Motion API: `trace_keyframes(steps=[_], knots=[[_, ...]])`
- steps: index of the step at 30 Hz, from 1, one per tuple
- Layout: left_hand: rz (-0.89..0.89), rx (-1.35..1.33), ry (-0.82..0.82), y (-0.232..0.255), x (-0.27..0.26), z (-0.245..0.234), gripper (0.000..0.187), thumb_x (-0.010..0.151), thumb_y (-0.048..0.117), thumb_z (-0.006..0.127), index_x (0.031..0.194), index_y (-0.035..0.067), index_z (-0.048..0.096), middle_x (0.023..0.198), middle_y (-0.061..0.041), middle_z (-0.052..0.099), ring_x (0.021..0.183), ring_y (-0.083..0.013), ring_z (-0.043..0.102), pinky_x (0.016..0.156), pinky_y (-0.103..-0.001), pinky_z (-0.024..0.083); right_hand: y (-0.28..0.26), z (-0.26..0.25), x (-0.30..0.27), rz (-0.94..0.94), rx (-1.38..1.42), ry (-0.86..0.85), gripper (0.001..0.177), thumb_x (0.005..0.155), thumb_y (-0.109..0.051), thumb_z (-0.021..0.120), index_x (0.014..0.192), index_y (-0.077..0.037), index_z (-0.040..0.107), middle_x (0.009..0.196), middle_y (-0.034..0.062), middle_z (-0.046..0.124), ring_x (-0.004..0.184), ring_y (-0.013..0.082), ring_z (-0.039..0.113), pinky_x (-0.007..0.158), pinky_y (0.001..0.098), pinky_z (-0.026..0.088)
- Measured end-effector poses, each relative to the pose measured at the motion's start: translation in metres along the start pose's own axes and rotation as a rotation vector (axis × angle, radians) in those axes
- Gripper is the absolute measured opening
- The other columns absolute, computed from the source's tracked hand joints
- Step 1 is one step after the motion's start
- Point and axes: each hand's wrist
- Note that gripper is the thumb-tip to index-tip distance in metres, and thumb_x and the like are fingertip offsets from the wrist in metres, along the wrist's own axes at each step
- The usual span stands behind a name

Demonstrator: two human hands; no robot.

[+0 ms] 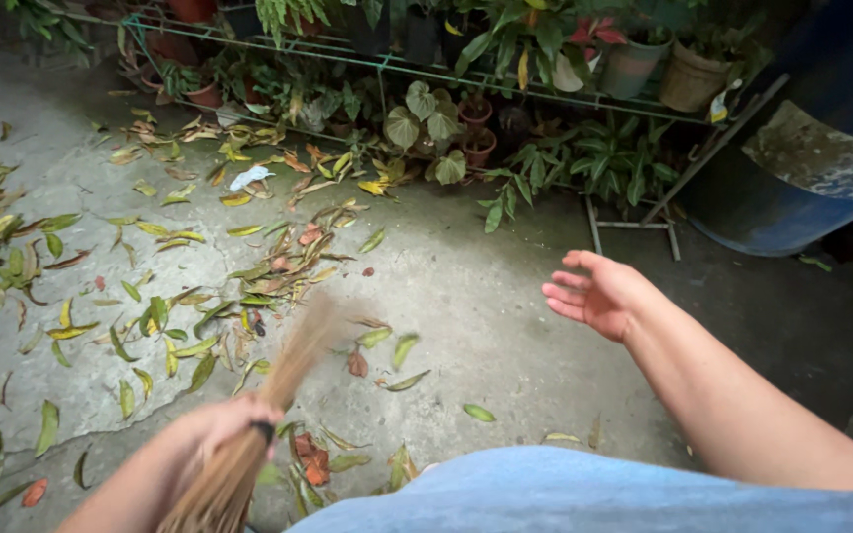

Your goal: The person sweeps dry leaves on a concrete floor using a stick broom.

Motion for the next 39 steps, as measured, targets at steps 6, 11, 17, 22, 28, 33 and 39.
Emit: trace_keyframes(steps=[6,11,17,22,28,33,39], knots=[[0.354,-0.203,0.1,0.052,-0.077,0.061,0.024,0.085,0.023,0.068,0.107,0.012,0.066,0.087,0.0,0.071,0.073,-0.0128,0.067,0.064,-0.032,0.055,-0.006,-0.002,-0.004,-0.003,0.03,-0.065,0.037,0.096,-0.02,0.058,0.129,-0.008,0.046,0.129,0.0145,0.055,0.105,0.0322,0.068,0.092,0.0472,0.059],[0.168,-0.278,-0.293,0.074,0.036,0.118,0.018,0.089,0.02,0.07,0.104,0.013,0.062,0.077,-0.005,0.066,0.061,-0.0179,0.063,0.055,-0.033,0.055,-0.04,0.005,-0.016,-0.067,0.109,-0.105,0.043,0.098,-0.024,0.058,0.136,-0.012,0.042,0.138,0.0241,0.054,0.113,0.0366,0.066,0.097,0.0498,0.058],[0.005,-0.213,-0.387,0.055,0.127,0.117,0.022,0.094,0.024,0.07,0.1,0.004,0.063,0.081,-0.008,0.07,0.067,-0.0179,0.066,0.061,-0.03,0.057,-0.075,-0.006,-0.021,-0.103,0.055,-0.149,0.069,0.097,-0.041,0.049,0.158,-0.02,0.027,0.154,0.0247,0.046,0.13,0.0422,0.06,0.107,0.059,0.046],[-0.134,-0.217,-0.171,0.032,0.177,0.011,0.023,0.092,0.032,0.066,0.093,0.009,0.065,0.079,-0.009,0.071,0.066,-0.0225,0.069,0.058,-0.04,0.058,-0.073,-0.043,-0.024,-0.108,0.087,-0.164,0.081,0.096,-0.041,0.049,0.166,-0.02,0.014,0.16,0.025,0.041,0.132,0.0423,0.059,0.107,0.0612,0.046],[-0.115,-0.122,0.156,0.062,0.228,-0.05,0.021,0.091,0.035,0.065,0.097,0.015,0.061,0.075,-0.014,0.07,0.062,-0.0292,0.061,0.057,-0.047,0.052,-0.048,-0.072,-0.028,-0.082,0.094,-0.021,0.056,0.095,-0.036,0.052,0.147,-0.018,0.041,0.156,0.0208,0.046,0.132,0.0406,0.06,0.108,0.0579,0.047],[0.091,0.006,-0.075,0.08,0.18,0.059,0.044,0.089,0.023,0.074,0.122,-0.001,0.058,0.08,-0.013,0.073,0.067,-0.025,0.07,0.058,-0.038,0.061,-0.027,-0.068,-0.017,-0.029,0.143,0.034,0.03,0.093,-0.025,0.056,0.119,-0.013,0.049,0.15,0.023,0.051,0.13,0.0413,0.063,0.105,0.0551,0.053],[-0.044,0.026,-0.344,0.083,0.143,0.151,0.044,0.088,0.014,0.073,0.125,0.023,0.053,0.077,-0.009,0.064,0.061,-0.0222,0.064,0.052,-0.037,0.054,-0.025,-0.062,-0.004,-0.016,0.163,-0.055,0.029,0.091,-0.024,0.06,0.116,-0.013,0.048,0.145,0.0212,0.054,0.126,0.0396,0.063,0.104,0.0541,0.052]])
Point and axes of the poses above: each hand's wrist, its own x-axis towards the middle knuckle, its own z-axis out of the palm, y = z × x
